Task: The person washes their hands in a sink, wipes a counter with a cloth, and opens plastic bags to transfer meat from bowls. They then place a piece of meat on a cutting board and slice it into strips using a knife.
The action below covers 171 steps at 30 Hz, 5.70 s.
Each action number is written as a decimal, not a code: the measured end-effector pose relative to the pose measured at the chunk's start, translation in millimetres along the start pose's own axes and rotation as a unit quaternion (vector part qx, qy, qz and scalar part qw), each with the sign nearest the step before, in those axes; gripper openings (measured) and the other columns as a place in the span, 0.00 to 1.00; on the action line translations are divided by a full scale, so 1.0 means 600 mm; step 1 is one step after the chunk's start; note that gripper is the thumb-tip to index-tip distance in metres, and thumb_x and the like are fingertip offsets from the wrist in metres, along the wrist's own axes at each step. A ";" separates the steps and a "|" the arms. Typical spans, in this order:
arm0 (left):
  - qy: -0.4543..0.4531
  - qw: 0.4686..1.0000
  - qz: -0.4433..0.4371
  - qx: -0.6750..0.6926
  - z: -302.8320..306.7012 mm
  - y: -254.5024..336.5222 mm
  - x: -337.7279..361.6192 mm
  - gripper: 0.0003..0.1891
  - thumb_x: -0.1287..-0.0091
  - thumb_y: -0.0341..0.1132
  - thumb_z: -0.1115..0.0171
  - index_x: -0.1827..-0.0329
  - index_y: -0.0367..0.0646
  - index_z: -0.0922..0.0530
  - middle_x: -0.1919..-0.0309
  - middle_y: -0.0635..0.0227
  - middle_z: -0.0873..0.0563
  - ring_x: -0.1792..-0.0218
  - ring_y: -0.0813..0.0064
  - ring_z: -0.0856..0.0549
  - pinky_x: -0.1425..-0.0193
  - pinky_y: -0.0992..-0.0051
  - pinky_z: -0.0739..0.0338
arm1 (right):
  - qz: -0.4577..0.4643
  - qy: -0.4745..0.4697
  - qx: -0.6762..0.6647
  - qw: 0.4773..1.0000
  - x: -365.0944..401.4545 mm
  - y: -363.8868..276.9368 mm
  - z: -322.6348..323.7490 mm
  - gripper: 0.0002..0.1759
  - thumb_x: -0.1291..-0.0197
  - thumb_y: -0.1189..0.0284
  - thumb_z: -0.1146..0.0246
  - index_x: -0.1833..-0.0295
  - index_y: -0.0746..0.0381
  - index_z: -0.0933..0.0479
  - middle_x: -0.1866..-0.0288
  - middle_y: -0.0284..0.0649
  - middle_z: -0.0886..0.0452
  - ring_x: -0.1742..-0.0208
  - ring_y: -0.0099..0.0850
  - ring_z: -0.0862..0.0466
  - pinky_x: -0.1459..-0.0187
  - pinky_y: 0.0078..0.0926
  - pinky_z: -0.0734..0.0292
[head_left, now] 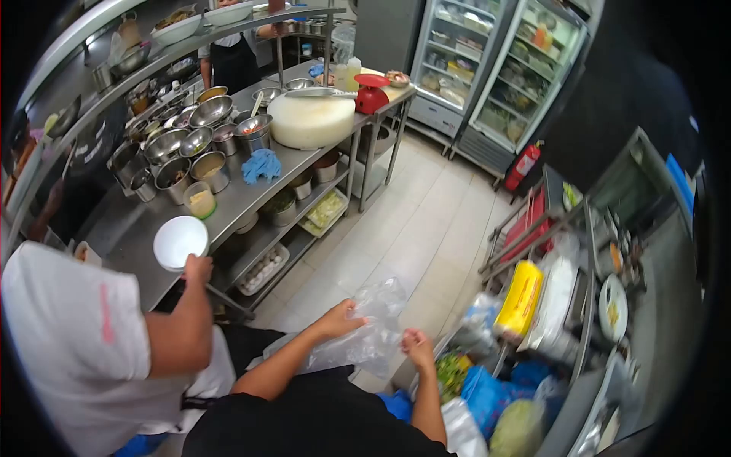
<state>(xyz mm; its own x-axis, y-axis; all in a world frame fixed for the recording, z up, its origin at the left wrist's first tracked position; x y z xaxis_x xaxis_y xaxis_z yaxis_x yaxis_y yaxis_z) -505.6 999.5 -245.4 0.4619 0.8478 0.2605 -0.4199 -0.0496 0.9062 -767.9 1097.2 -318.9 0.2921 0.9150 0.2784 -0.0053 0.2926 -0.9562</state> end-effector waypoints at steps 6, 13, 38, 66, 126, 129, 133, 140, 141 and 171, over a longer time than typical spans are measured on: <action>0.046 0.998 0.014 0.028 0.055 0.057 -0.170 0.29 0.43 0.48 0.31 0.48 0.36 0.29 0.60 0.59 0.20 0.58 0.72 0.22 0.52 0.72 0.26 | -0.204 -0.229 0.202 0.930 -0.170 -0.039 0.023 0.47 0.36 0.33 0.67 0.39 0.65 0.28 0.55 0.42 0.19 0.58 0.30 0.18 0.57 0.29 0.24; 0.107 0.994 0.016 0.027 0.076 0.076 -0.306 0.27 0.41 0.47 0.31 0.48 0.37 0.30 0.61 0.64 0.23 0.59 0.72 0.25 0.52 0.73 0.28 | -0.199 -0.122 0.014 0.972 -0.400 -0.087 0.078 0.47 0.36 0.34 0.67 0.45 0.67 0.26 0.66 0.38 0.20 0.65 0.29 0.19 0.62 0.29 0.22; 0.689 0.637 0.299 0.172 0.079 -0.018 -0.104 0.30 0.41 0.45 0.32 0.44 0.30 0.30 0.54 0.55 0.19 0.51 0.69 0.21 0.47 0.72 0.26 | 0.230 -0.665 0.098 0.703 -0.619 -0.394 -0.603 0.07 0.40 0.82 0.48 0.61 0.65 0.24 0.68 0.33 0.22 0.71 0.20 0.21 0.69 0.17 0.27; 0.764 0.128 0.443 0.451 -0.083 -0.081 0.011 0.21 0.40 0.32 0.33 0.48 0.32 0.27 0.56 0.56 0.17 0.56 0.69 0.17 0.52 0.71 0.23 | 0.420 -0.614 0.277 0.608 0.205 -0.341 -1.819 0.20 0.38 0.62 0.45 0.61 0.70 0.20 0.71 0.50 0.16 0.71 0.38 0.15 0.64 0.34 0.20; 0.716 -0.510 0.245 0.410 -0.466 0.111 -0.385 0.19 0.37 0.38 0.36 0.52 0.30 0.26 0.60 0.55 0.16 0.62 0.70 0.18 0.58 0.71 0.23 | 0.197 -0.955 0.214 0.061 0.972 0.016 -0.182 0.18 0.41 0.71 0.47 0.64 0.80 0.22 0.74 0.51 0.18 0.77 0.37 0.15 0.79 0.28 0.19; 0.697 -0.538 0.222 0.420 -0.483 0.121 -0.347 0.18 0.37 0.38 0.37 0.52 0.31 0.26 0.60 0.55 0.16 0.62 0.71 0.18 0.58 0.72 0.24 | 0.168 -0.947 0.239 0.131 1.082 0.048 -0.140 0.19 0.41 0.69 0.46 0.62 0.79 0.22 0.72 0.52 0.17 0.73 0.39 0.13 0.77 0.31 0.18; 0.703 -0.561 0.173 0.402 -0.536 0.106 -0.303 0.19 0.37 0.37 0.37 0.51 0.31 0.26 0.60 0.54 0.16 0.60 0.70 0.17 0.57 0.71 0.23 | 0.322 -0.892 0.240 0.206 1.218 0.109 -0.102 0.18 0.42 0.66 0.41 0.60 0.72 0.19 0.61 0.53 0.15 0.60 0.42 0.13 0.62 0.36 0.17; 0.684 -0.534 0.231 0.440 -0.572 0.143 -0.235 0.20 0.39 0.40 0.34 0.52 0.32 0.25 0.63 0.56 0.15 0.64 0.68 0.16 0.58 0.69 0.22 | 0.473 -0.872 0.113 -0.051 1.359 0.137 -0.039 0.23 0.37 0.57 0.44 0.55 0.69 0.21 0.66 0.50 0.16 0.62 0.41 0.14 0.66 0.37 0.17; 0.682 -0.544 0.228 0.434 -0.576 0.144 -0.237 0.20 0.39 0.40 0.34 0.52 0.32 0.25 0.63 0.56 0.15 0.64 0.68 0.16 0.58 0.69 0.22 | 0.183 -0.946 0.255 0.081 1.353 0.137 -0.035 0.26 0.35 0.54 0.46 0.53 0.70 0.23 0.68 0.49 0.17 0.65 0.40 0.14 0.70 0.37 0.17; 0.357 -0.868 -0.031 -0.343 -0.072 0.376 -0.937 0.16 0.29 0.32 0.48 0.39 0.42 0.30 0.50 0.67 0.19 0.52 0.80 0.20 0.47 0.78 0.25 | -0.058 -0.049 0.202 -0.976 -0.681 -0.340 0.264 0.34 0.44 0.76 0.36 0.32 0.66 0.38 0.35 0.40 0.30 0.34 0.31 0.31 0.33 0.29 0.39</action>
<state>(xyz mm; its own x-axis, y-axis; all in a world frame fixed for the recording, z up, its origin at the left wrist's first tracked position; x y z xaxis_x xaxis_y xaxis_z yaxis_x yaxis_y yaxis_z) -893.9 534.4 -201.7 0.9247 0.3010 0.2330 -0.0093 -0.5941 0.8044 -1037.4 708.0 -223.4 0.4022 0.8988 0.1745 0.3277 0.0367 -0.9441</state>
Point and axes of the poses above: each hand's wrist, its own x-axis away from the middle knuckle, its own z-axis out of the back of the hand, y = z × x, the point moved 3 cm from there along -x, towards the middle knuckle
